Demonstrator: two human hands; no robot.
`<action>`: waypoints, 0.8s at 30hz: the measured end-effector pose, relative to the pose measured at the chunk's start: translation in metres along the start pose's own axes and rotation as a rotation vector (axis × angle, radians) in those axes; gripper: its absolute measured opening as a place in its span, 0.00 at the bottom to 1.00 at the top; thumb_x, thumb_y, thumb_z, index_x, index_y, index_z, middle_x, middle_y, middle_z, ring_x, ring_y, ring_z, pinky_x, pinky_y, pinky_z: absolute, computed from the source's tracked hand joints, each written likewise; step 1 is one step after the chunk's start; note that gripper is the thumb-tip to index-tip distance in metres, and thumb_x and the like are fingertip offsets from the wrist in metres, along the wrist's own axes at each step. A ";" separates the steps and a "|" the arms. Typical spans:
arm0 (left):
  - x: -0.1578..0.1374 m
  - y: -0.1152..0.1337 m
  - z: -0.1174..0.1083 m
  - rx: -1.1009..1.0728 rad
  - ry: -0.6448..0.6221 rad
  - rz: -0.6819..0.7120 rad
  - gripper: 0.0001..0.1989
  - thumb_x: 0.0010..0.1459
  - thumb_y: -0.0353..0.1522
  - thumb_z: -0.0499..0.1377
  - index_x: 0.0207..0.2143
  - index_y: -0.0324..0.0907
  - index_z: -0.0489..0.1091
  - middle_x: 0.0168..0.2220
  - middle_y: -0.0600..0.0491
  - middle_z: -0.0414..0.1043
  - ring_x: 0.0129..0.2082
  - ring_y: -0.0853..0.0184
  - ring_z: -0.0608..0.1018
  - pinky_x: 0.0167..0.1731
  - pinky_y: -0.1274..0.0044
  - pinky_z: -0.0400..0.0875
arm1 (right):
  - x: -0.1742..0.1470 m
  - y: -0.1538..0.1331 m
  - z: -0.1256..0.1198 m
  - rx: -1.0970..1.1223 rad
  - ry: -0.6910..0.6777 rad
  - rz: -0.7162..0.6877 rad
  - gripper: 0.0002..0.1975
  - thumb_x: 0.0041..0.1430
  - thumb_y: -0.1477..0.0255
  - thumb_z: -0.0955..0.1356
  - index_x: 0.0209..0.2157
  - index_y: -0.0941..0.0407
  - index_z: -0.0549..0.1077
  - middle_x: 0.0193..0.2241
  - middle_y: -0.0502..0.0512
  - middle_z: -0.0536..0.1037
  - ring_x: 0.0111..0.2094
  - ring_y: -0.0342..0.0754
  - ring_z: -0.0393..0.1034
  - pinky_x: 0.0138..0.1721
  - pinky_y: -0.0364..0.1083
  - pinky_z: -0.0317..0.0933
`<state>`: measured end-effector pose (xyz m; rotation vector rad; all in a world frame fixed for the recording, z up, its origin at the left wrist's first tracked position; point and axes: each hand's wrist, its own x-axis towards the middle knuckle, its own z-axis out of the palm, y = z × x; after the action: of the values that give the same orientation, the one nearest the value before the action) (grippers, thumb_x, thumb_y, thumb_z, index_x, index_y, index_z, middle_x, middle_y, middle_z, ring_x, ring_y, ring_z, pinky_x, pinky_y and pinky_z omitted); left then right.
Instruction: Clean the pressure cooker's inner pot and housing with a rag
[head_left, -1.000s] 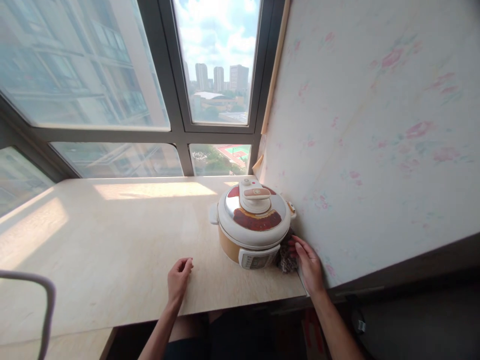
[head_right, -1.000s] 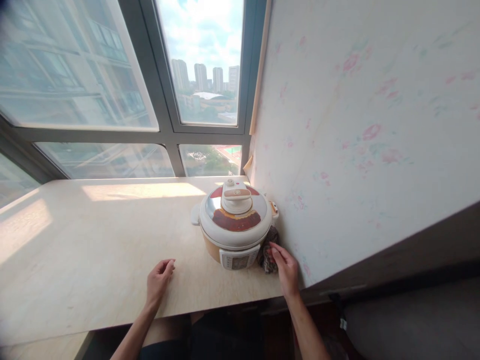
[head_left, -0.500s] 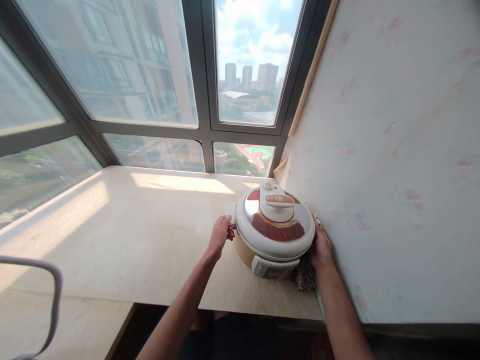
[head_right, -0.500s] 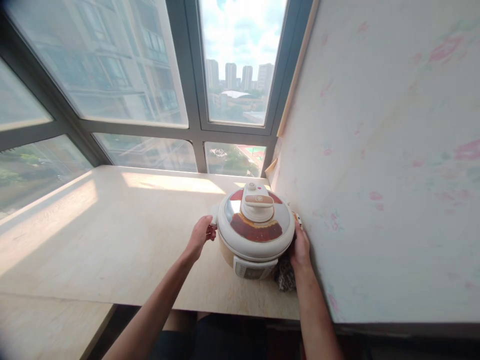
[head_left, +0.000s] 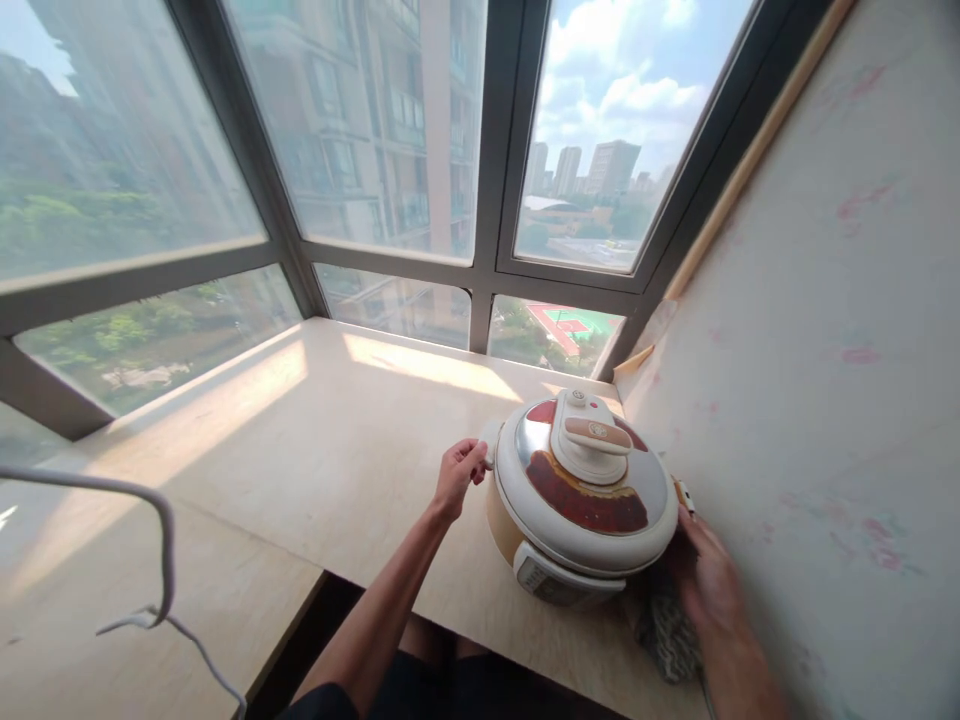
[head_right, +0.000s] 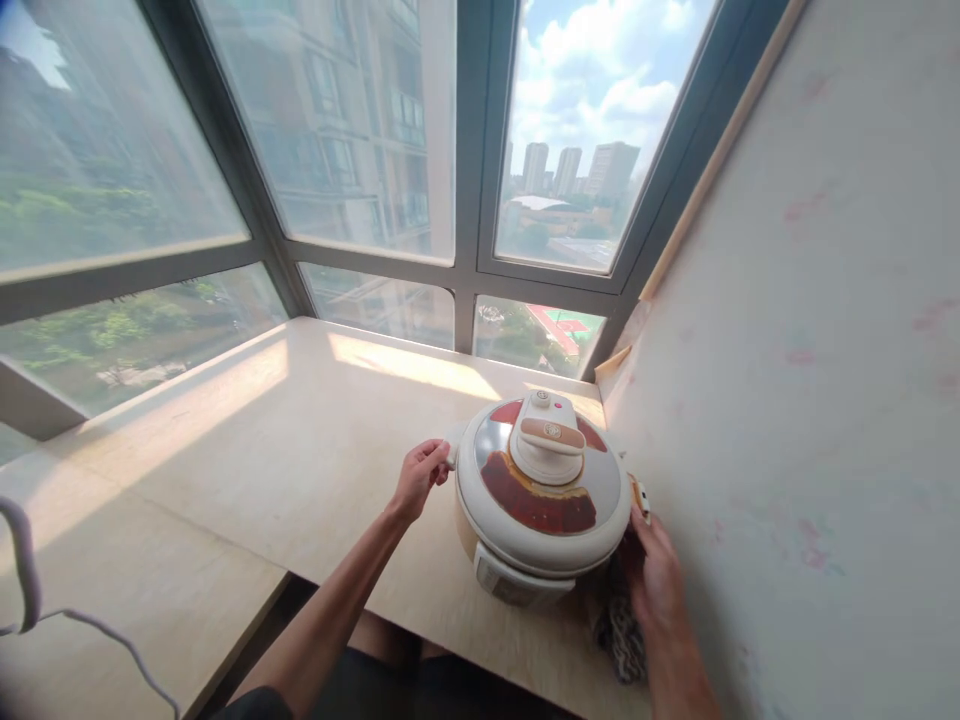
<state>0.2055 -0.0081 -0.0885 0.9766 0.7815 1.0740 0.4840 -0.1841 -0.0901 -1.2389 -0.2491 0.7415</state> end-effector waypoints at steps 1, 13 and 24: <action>0.000 0.003 -0.008 -0.002 0.017 0.002 0.23 0.47 0.49 0.70 0.25 0.38 0.71 0.18 0.55 0.69 0.17 0.77 0.62 0.20 0.80 0.53 | -0.004 0.001 0.006 -0.019 -0.034 0.003 0.22 0.38 0.57 0.80 0.35 0.53 0.79 0.31 0.51 0.84 0.41 0.56 0.80 0.40 0.49 0.76; -0.004 0.050 -0.121 -0.041 0.283 0.087 0.18 0.41 0.44 0.70 0.22 0.39 0.71 0.14 0.58 0.64 0.12 0.78 0.58 0.16 0.80 0.46 | -0.051 0.039 0.111 -0.049 -0.328 0.058 0.19 0.39 0.58 0.80 0.28 0.53 0.76 0.28 0.50 0.80 0.33 0.50 0.75 0.39 0.49 0.75; 0.015 0.111 -0.255 -0.118 0.596 0.213 0.17 0.45 0.38 0.63 0.18 0.44 0.56 0.14 0.62 0.52 0.13 0.76 0.55 0.15 0.79 0.46 | -0.100 0.110 0.238 -0.061 -0.745 0.133 0.30 0.45 0.60 0.80 0.50 0.52 0.73 0.52 0.58 0.80 0.59 0.60 0.69 0.66 0.62 0.53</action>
<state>-0.0555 0.0898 -0.0842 0.6469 1.0942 1.6133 0.2364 -0.0512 -0.0901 -0.9962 -0.8060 1.3042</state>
